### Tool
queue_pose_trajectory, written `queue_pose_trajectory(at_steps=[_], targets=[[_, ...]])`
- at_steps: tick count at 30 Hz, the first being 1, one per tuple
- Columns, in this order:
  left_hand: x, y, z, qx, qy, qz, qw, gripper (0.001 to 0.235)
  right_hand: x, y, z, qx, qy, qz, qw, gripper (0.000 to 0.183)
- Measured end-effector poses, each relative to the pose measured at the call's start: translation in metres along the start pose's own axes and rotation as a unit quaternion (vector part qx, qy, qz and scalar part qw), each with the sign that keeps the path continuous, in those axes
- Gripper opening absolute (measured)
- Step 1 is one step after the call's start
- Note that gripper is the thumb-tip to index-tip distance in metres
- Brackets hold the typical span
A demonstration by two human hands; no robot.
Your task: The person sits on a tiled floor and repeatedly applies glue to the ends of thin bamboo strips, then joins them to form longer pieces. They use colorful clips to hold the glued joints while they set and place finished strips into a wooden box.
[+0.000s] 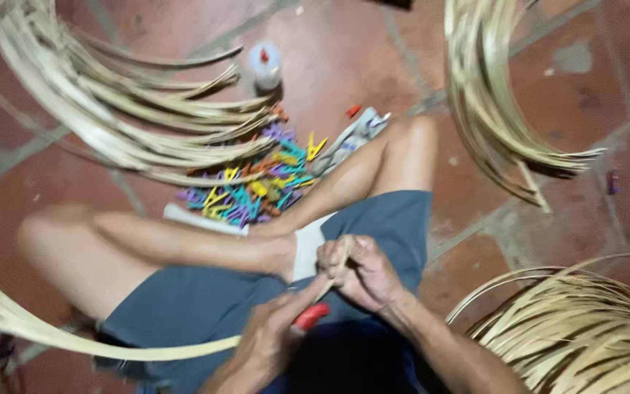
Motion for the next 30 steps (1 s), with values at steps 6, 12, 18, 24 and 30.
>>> queue_pose_trajectory(at_steps=[6, 12, 18, 24, 30], targets=[[0.076, 0.034, -0.001, -0.096, 0.308, -0.039, 0.946, 0.059, 0.122, 0.001, 0.093, 0.142, -0.389, -0.221, 0.883, 0.03], [0.137, 0.126, 0.101, -0.003, 0.493, -0.002, 0.87, 0.044, 0.256, -0.024, 0.246, 0.293, -0.78, -0.4, 0.382, 0.031], [0.135, 0.134, 0.161, -0.015, 0.513, -0.057, 0.856, 0.041, 0.334, -0.016, 0.243, 0.145, -0.886, -0.375, 0.231, 0.028], [0.134, 0.128, 0.169, -0.018, 0.488, -0.085, 0.869, 0.047, 0.304, -0.013, 0.256, 0.182, -0.762, -0.411, 0.466, 0.017], [0.137, 0.121, 0.163, -0.038, 0.486, -0.121, 0.865, 0.056, 0.157, -0.056, 0.28, 0.28, -0.351, -0.298, 0.843, 0.013]])
Point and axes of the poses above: each hand's wrist, its own y-axis towards the middle knuckle, its own x-axis out of the back of the hand, z = x × y, the point moved 9 cm from there along y, towards the middle knuckle, and after that the axes turned 6 degrees about -y, right-handed, at the moved point
